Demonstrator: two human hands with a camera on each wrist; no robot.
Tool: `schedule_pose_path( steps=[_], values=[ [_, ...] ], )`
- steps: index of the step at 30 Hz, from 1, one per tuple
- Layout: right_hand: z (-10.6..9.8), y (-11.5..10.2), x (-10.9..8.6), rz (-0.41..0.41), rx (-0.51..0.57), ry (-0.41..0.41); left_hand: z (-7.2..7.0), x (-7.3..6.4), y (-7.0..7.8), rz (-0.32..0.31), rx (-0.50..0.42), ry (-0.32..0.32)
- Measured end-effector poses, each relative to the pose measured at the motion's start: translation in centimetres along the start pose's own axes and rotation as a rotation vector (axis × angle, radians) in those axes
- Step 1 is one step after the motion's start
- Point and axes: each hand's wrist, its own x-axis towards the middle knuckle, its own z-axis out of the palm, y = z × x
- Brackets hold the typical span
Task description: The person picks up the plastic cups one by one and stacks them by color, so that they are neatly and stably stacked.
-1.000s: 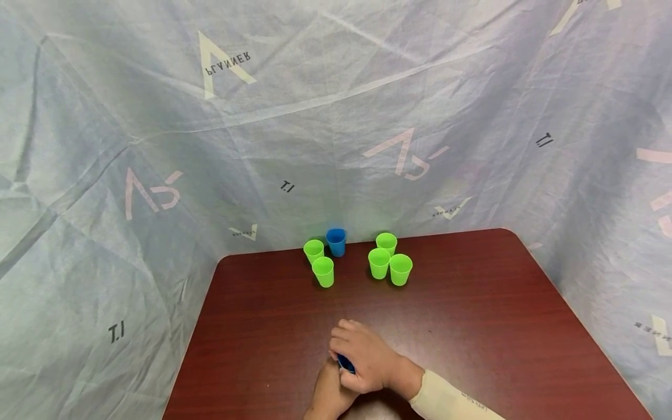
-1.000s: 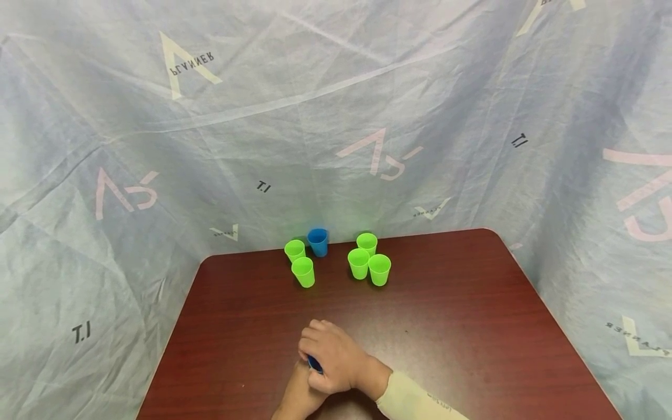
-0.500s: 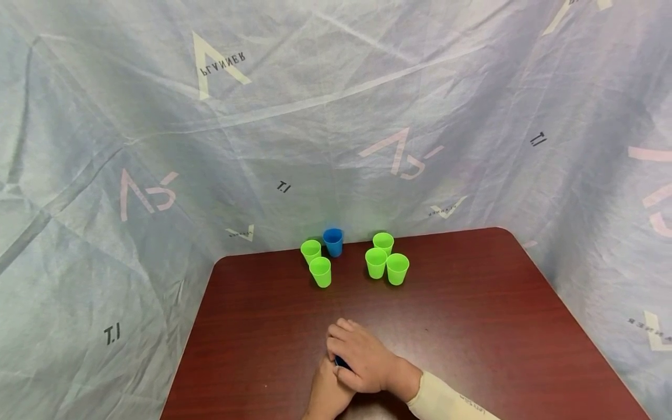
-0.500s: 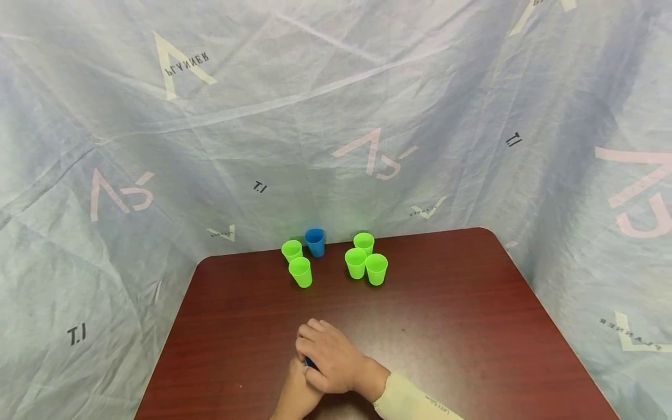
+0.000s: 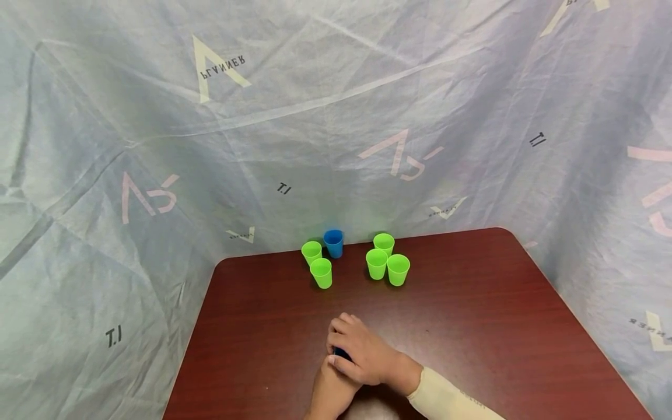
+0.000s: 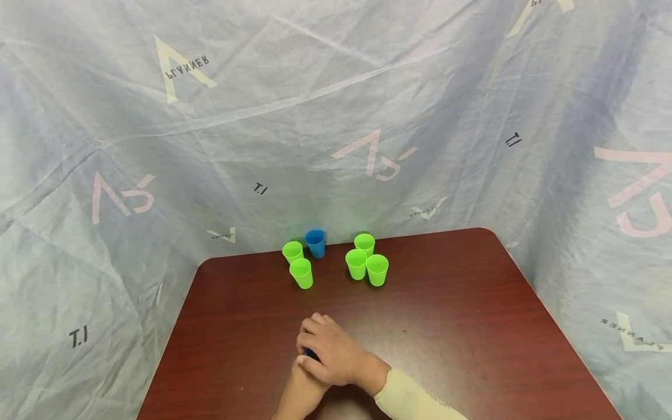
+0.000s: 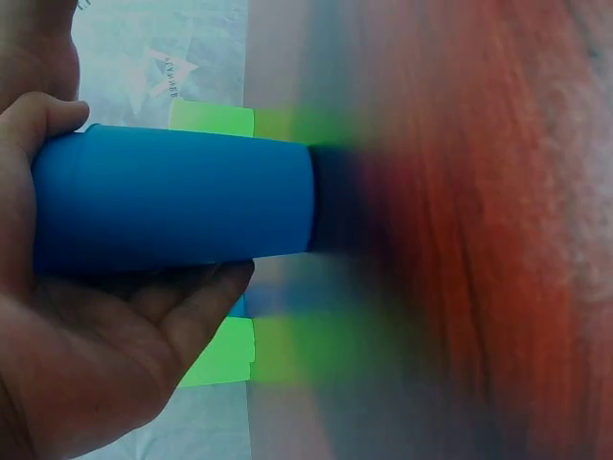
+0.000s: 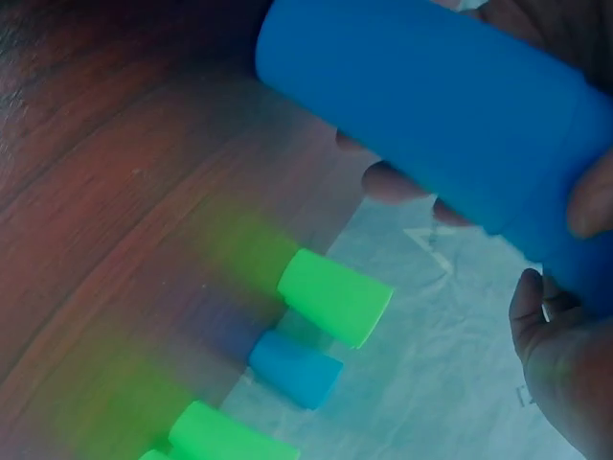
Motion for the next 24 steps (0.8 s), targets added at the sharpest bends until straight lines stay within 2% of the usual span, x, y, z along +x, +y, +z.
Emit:
schedule_pose_path(
  steps=[3, 7, 13, 19, 24],
  values=[
    [-0.1, 0.6, -0.3, 0.031, 0.017, -0.016, 0.2, -0.1, 0.1, -0.077, -0.039, -0.01],
    [-0.5, 1.3, -0.5, 0.088, 0.039, -0.028, 0.4, -0.1, 0.2, -0.15, -0.046, 0.025],
    [-1.0, 2.5, -0.5, 0.164, -0.01, -0.007, 0.5, 0.0, 0.6, -0.185, -0.012, 0.083],
    [-1.4, 3.3, 0.0, 0.271, -0.085, 0.012, 0.6, 0.0, 0.8, -0.211, 0.01, 0.094],
    [-1.6, 3.8, 0.6, 0.281, -0.092, 0.028, 0.6, 0.0, 1.0, -0.238, 0.038, 0.099]
  ],
)
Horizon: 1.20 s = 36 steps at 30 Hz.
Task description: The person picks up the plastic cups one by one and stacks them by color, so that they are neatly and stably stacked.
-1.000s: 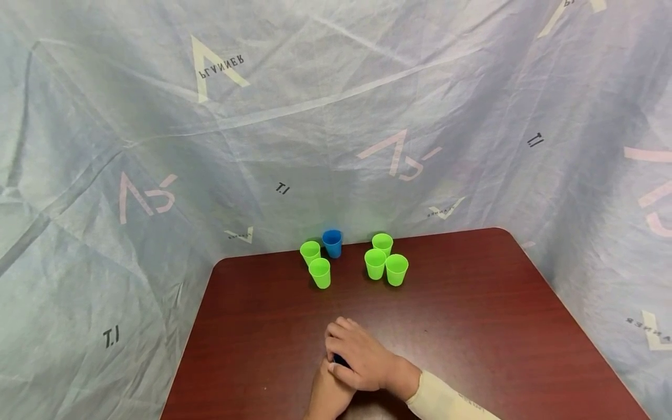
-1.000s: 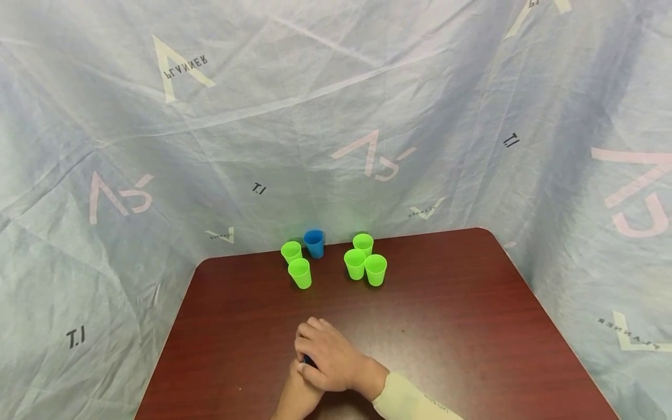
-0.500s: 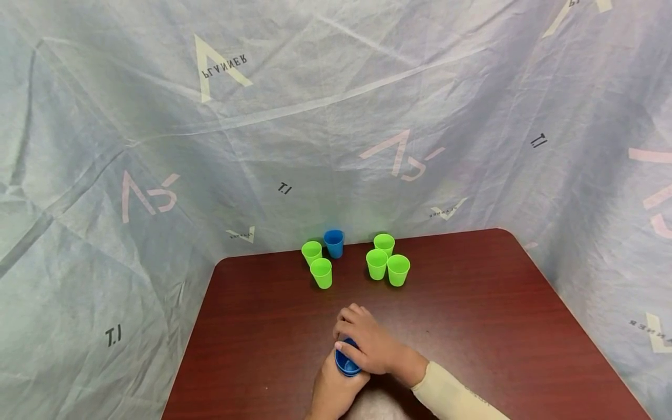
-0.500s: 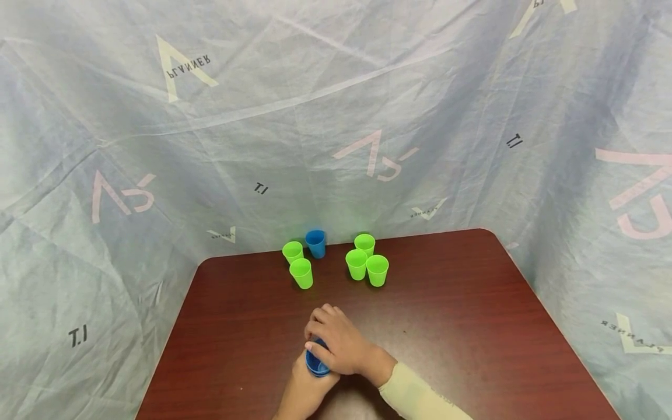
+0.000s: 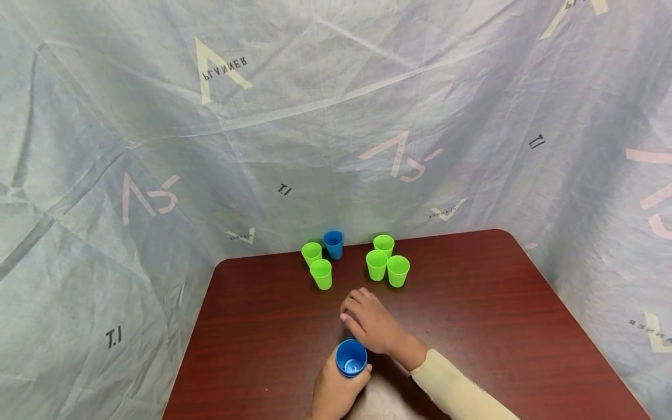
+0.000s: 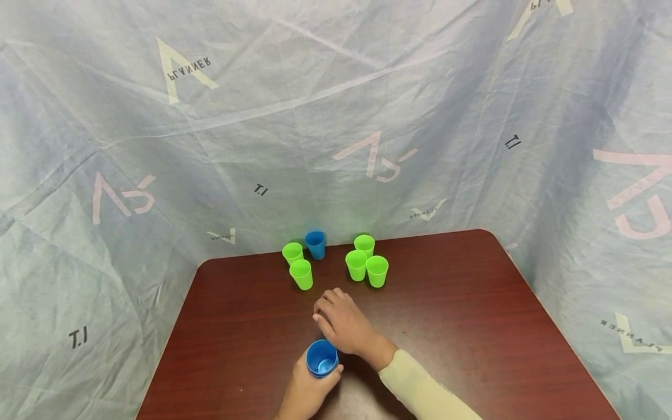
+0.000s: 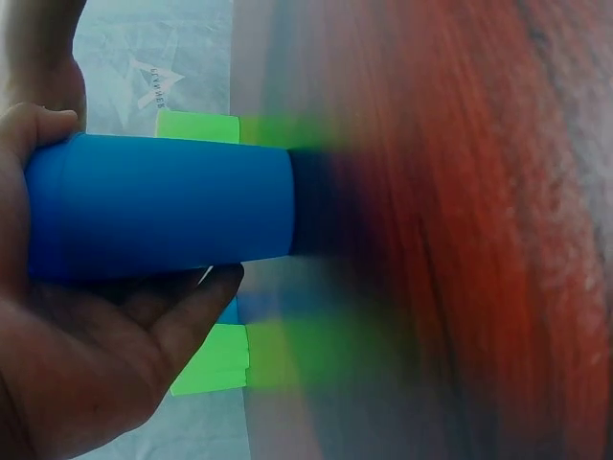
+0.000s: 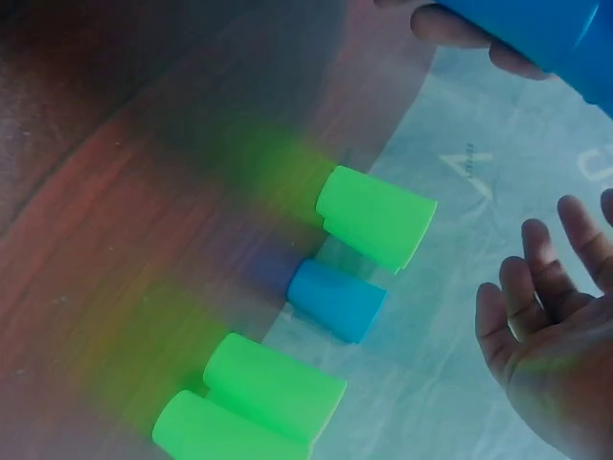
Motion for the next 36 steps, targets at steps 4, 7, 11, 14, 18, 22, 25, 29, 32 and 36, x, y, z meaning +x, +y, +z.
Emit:
schedule_pose_path(
  steps=[4, 7, 11, 14, 18, 22, 25, 29, 32, 36],
  values=[
    [0.2, 0.3, 0.7, 0.009, 0.007, 0.0, 0.2, -0.1, -0.1, 0.009, 0.027, 0.032],
    [0.3, 0.6, 1.3, 0.02, 0.021, -0.007, 0.3, -0.2, -0.2, 0.021, 0.036, 0.055],
    [0.2, 1.2, 2.3, 0.039, 0.028, -0.026, 0.4, -0.3, -0.3, 0.017, 0.03, 0.065],
    [0.1, 1.8, 3.1, 0.062, 0.024, -0.042, 0.4, -0.2, -0.2, 0.012, 0.008, 0.05],
    [-0.1, 2.7, 4.2, 0.102, 0.003, -0.074, 0.2, 0.0, -0.1, 0.0, -0.034, 0.018],
    [0.0, 3.4, 5.0, 0.145, -0.016, -0.118, 0.1, 0.1, 0.0, -0.017, -0.052, -0.001],
    [0.1, 3.9, 5.3, 0.175, -0.016, -0.143, 0.1, 0.0, 0.1, -0.025, -0.057, -0.007],
    [0.4, 4.5, 5.7, 0.206, -0.03, -0.179, 0.2, 0.0, 0.2, -0.031, -0.052, -0.001],
    [0.6, 5.0, 6.2, 0.217, -0.042, -0.21, 0.3, -0.1, 0.1, -0.03, -0.045, 0.002],
    [1.0, 5.8, 7.0, 0.237, -0.055, -0.253, 0.3, 0.0, 0.0, -0.019, -0.046, 0.0]
  ],
)
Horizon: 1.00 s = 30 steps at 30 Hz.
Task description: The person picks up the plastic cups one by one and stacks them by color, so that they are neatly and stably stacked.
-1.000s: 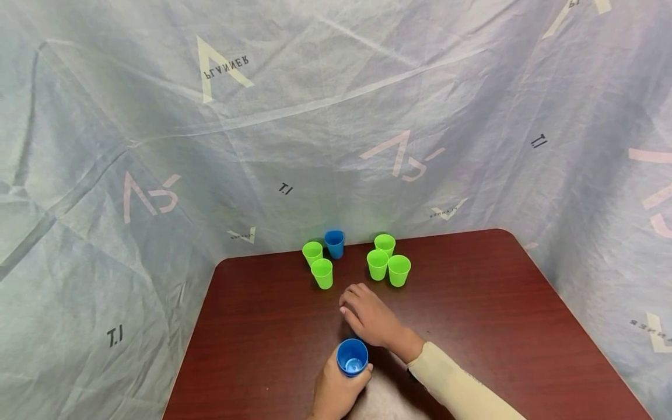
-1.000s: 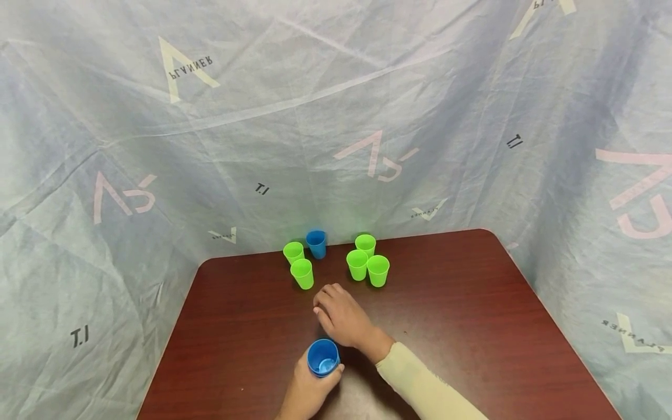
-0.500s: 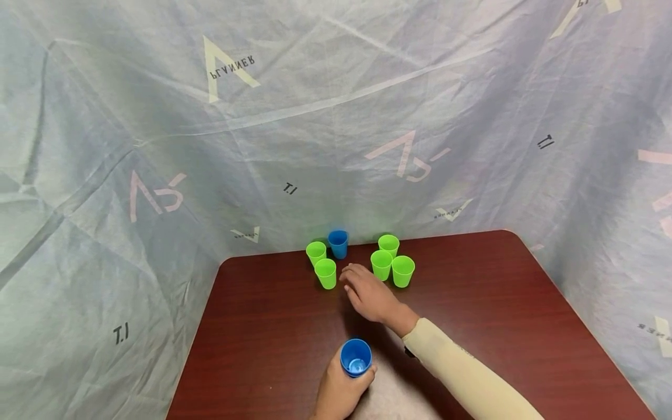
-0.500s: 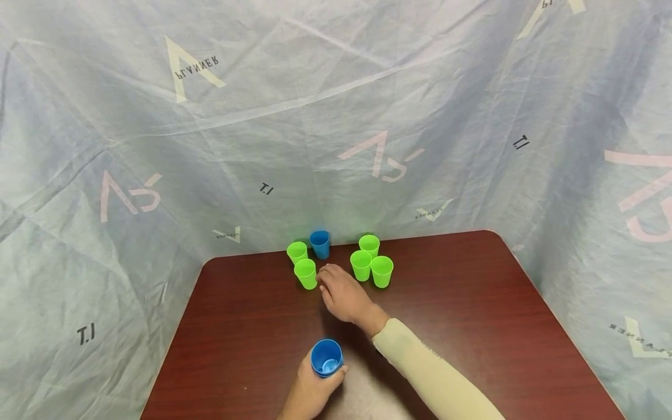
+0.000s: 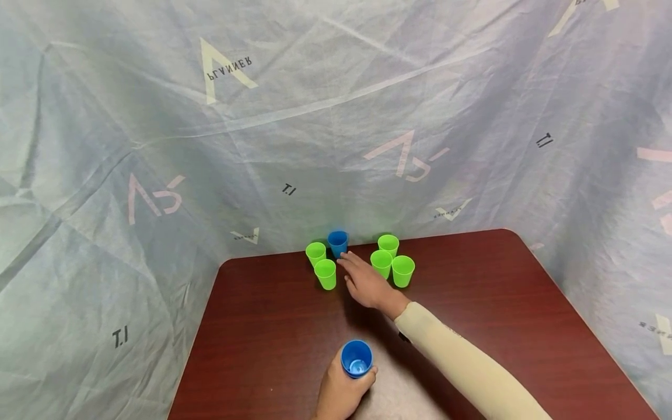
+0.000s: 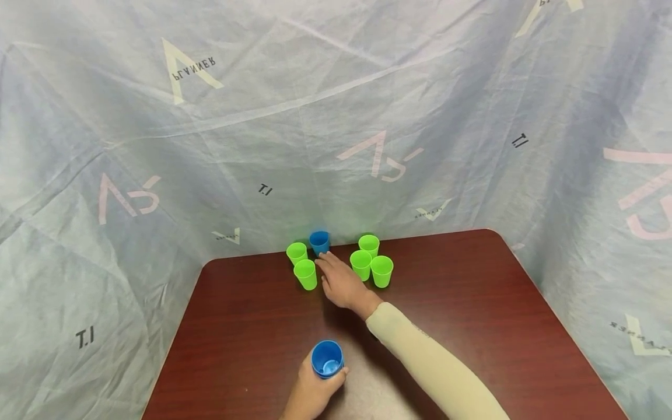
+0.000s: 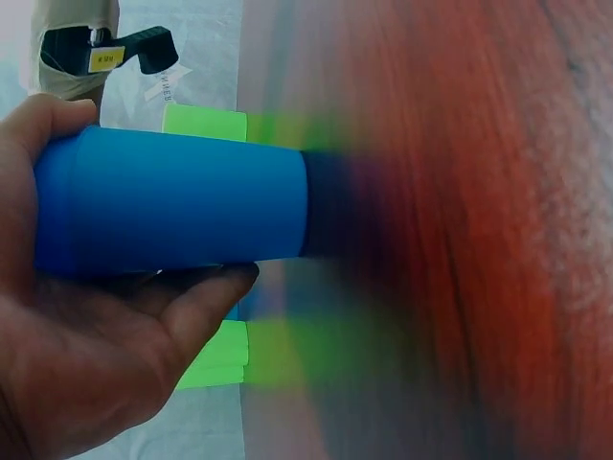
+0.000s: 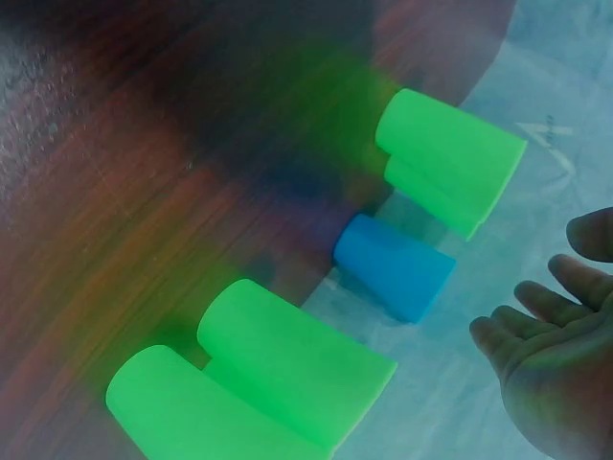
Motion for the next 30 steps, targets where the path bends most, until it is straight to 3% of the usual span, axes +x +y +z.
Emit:
schedule_pose_path(
  steps=[8, 15, 21, 30],
  values=[
    [0.2, 0.6, 1.7, 0.011, -0.021, -0.046, -0.2, 0.0, 0.3, -0.036, -0.023, -0.018],
    [0.4, 1.1, 3.8, 0.002, -0.101, -0.091, -0.2, -0.1, 0.3, -0.05, -0.023, -0.02],
    [0.9, 1.5, 5.4, 0.016, -0.182, -0.127, -0.1, -0.1, 0.4, -0.07, -0.011, -0.008],
    [1.9, 1.7, 7.3, 0.065, -0.206, -0.192, -0.5, -0.2, 0.5, -0.076, 0.0, -0.021]
  ],
)
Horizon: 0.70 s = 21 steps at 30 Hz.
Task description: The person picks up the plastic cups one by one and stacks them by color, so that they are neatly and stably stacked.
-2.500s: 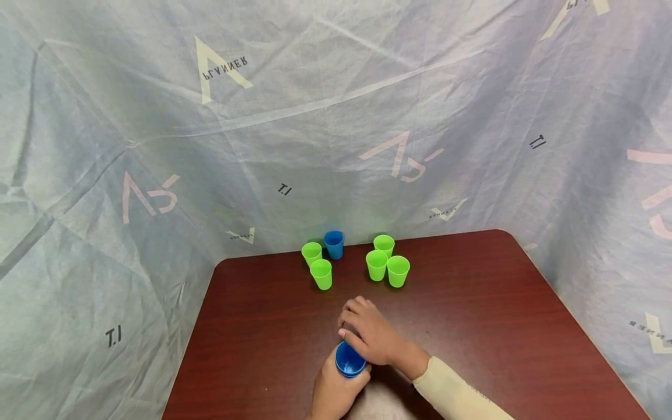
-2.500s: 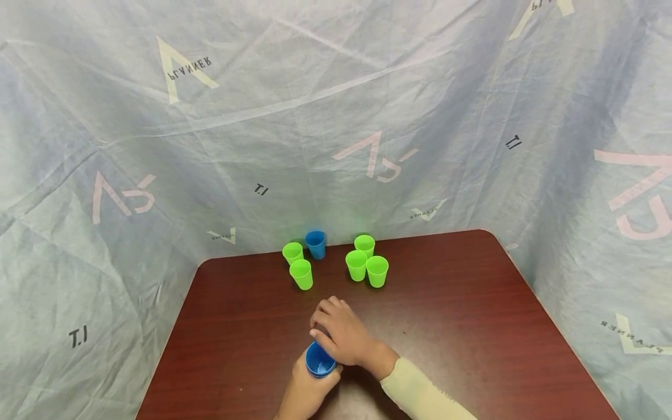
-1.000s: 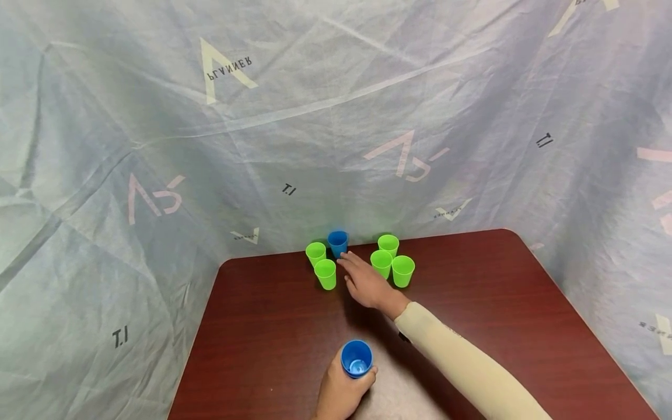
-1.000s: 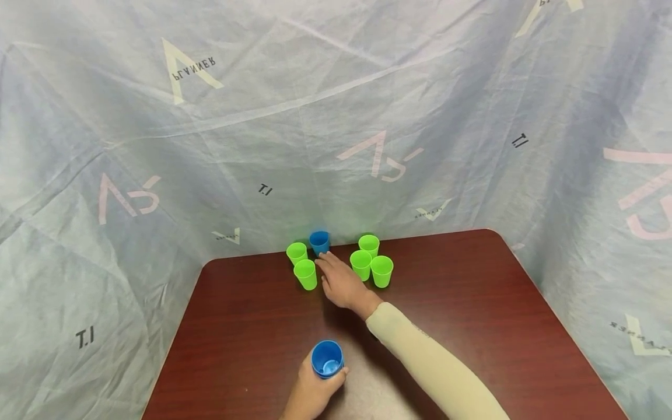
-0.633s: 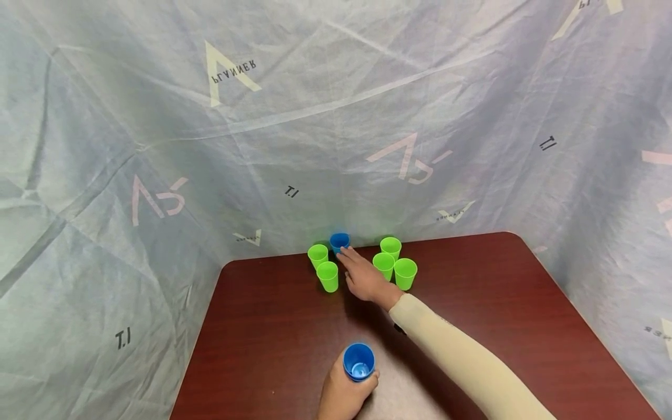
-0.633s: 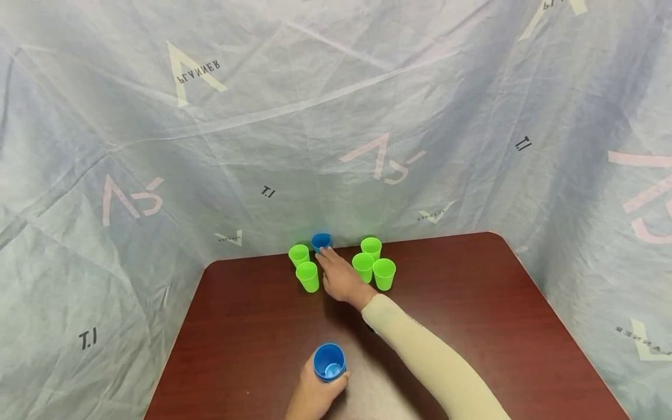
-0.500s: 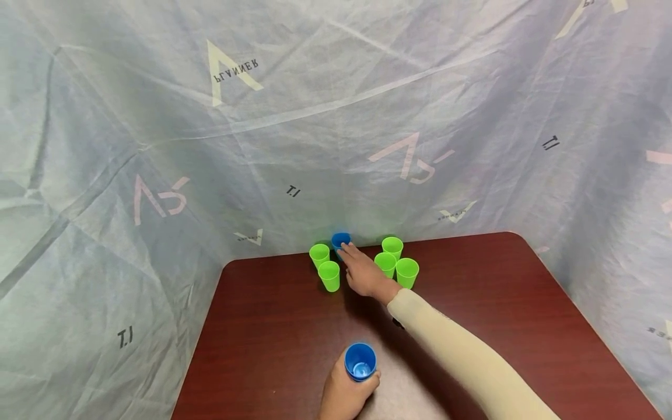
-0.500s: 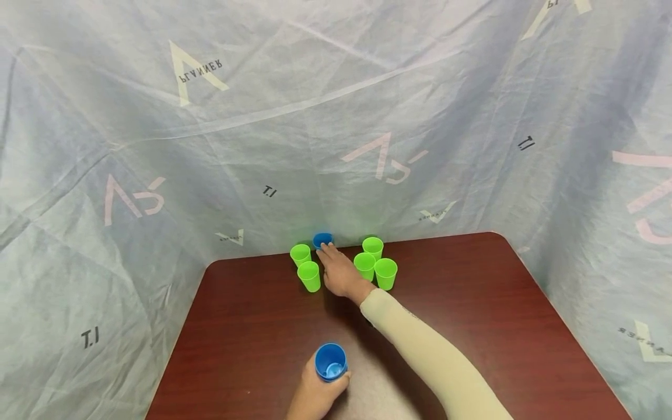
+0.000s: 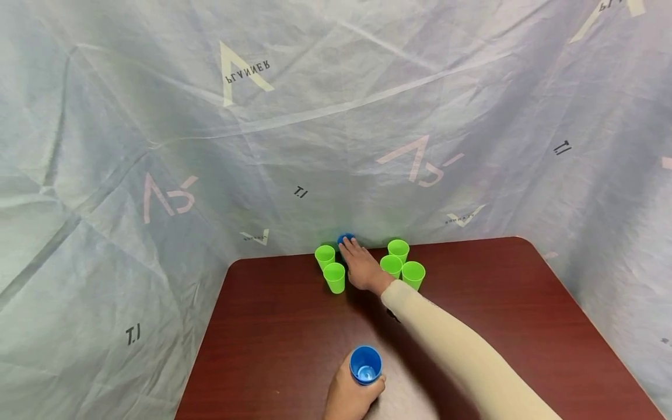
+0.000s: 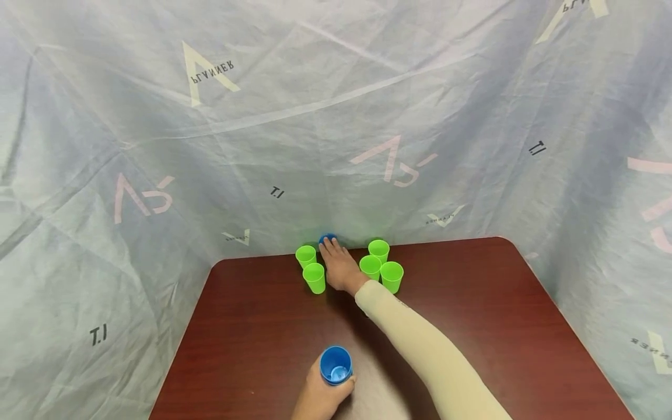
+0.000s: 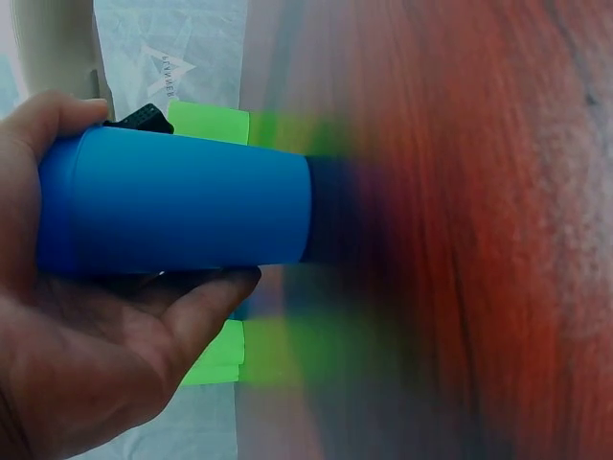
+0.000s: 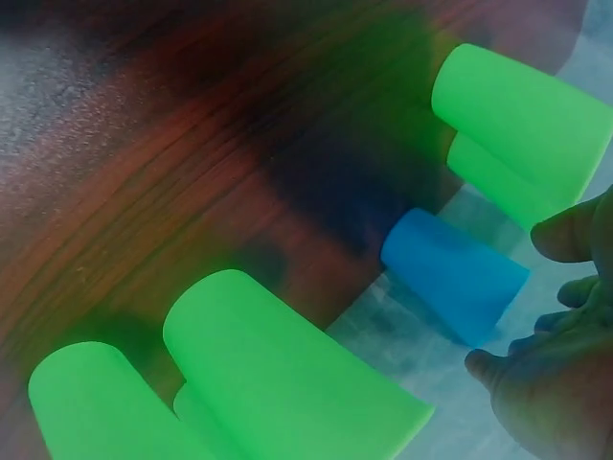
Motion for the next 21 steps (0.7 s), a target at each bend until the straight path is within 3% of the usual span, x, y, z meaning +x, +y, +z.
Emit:
schedule_pose_path(
  steps=[10, 21],
  values=[
    [-0.1, 0.2, 1.0, 0.054, -0.021, -0.052, 0.2, 0.4, -0.4, 0.027, -0.005, 0.01],
    [0.1, 0.8, 2.6, 0.085, -0.034, -0.13, 0.0, 0.0, -0.2, 0.009, 0.012, -0.01]
  ],
)
